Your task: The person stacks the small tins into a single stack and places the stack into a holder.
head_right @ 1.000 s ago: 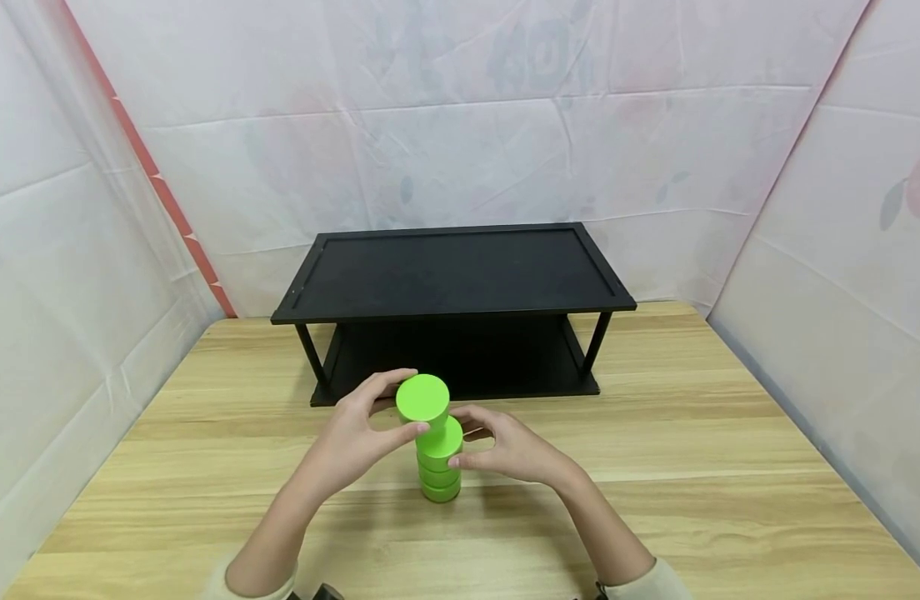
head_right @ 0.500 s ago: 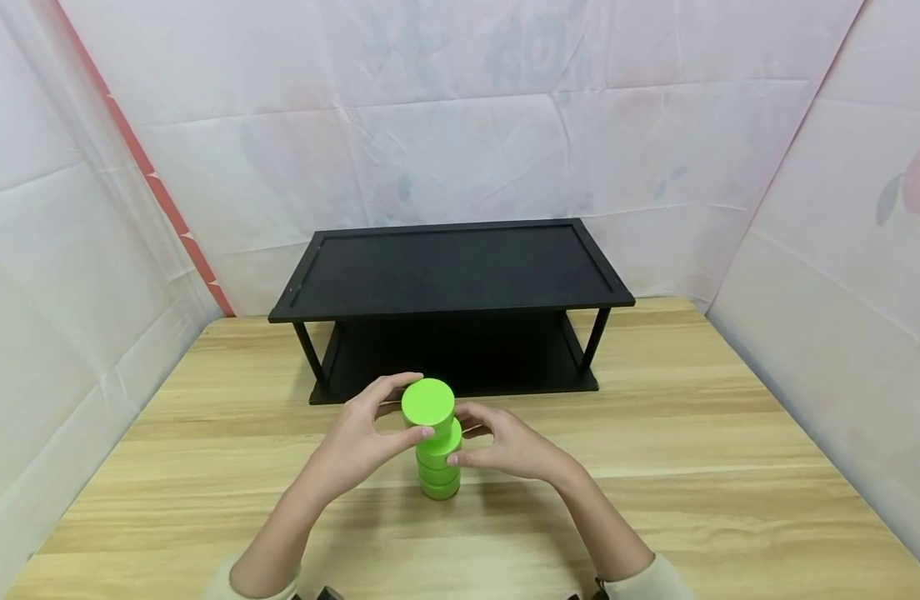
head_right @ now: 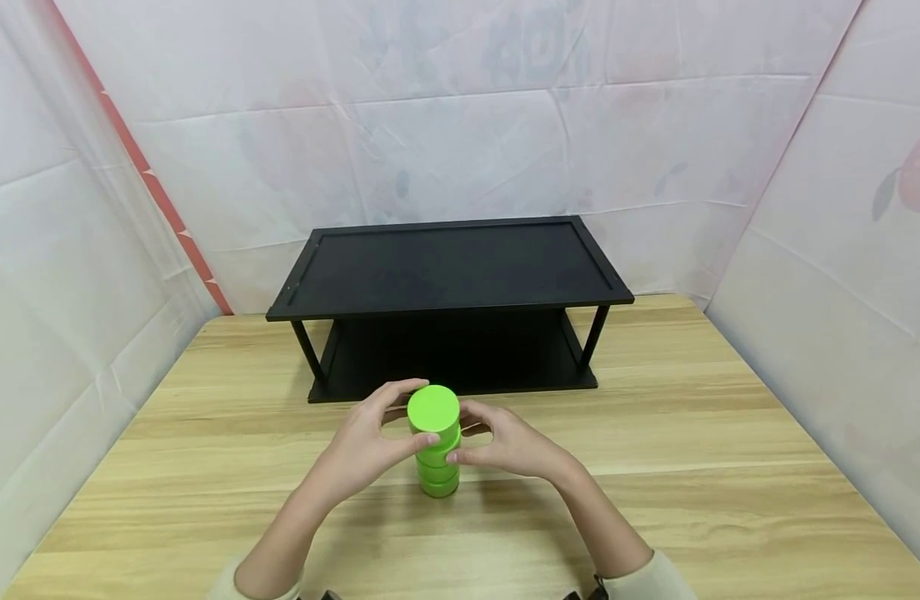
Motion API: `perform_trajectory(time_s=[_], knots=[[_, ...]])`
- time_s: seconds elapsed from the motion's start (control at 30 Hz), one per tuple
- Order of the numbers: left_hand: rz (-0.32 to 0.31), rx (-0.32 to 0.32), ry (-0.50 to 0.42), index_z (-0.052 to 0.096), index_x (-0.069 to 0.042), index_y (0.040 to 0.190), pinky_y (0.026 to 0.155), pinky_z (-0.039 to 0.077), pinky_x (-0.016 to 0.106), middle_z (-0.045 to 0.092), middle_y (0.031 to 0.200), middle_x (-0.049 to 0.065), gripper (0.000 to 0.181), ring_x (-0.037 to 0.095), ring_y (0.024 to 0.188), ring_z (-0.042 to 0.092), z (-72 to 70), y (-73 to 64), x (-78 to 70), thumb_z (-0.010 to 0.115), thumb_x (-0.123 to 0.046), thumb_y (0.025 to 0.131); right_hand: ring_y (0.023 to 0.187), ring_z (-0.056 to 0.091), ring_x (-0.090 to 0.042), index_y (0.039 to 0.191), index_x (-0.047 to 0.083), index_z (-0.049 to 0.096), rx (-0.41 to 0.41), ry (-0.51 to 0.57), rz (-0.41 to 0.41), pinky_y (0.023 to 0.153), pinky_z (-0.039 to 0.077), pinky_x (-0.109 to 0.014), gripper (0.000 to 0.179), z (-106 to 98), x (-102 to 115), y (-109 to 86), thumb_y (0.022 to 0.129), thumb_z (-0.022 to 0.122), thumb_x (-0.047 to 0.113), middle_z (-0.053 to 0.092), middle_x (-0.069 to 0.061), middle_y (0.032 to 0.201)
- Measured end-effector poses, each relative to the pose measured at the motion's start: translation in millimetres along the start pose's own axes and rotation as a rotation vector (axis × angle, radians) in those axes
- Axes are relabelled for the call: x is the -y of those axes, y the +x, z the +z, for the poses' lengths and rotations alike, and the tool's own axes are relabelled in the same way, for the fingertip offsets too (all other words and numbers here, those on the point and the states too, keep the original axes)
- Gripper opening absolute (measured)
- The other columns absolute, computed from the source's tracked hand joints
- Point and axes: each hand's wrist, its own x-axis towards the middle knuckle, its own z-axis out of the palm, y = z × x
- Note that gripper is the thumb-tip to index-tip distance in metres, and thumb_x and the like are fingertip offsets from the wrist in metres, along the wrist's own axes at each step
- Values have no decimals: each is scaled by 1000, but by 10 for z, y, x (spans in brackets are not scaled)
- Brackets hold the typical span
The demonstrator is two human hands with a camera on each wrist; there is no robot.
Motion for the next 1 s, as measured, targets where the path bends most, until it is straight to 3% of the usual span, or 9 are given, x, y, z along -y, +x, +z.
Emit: perform_trajectory(time_s=[0.37, 1.0], knots=[[10, 5, 0, 49, -10, 129, 88, 45, 41, 51, 121, 0, 63, 21, 108, 53, 18, -2, 28, 75, -34, 77, 107, 53, -24, 130, 11, 47, 0, 11, -10, 90, 44, -36, 56, 2, -1, 6, 81, 72, 23, 54, 3, 119], [-27, 19, -30, 48, -11, 130, 88, 45, 41, 49, 125, 0, 63, 23, 110, 52, 37, -17, 64, 74, -34, 78, 108, 52, -25, 131, 11, 46, 1, 14, -4, 91, 44, -35, 58, 12, -14, 3, 81, 72, 23, 54, 3, 120]])
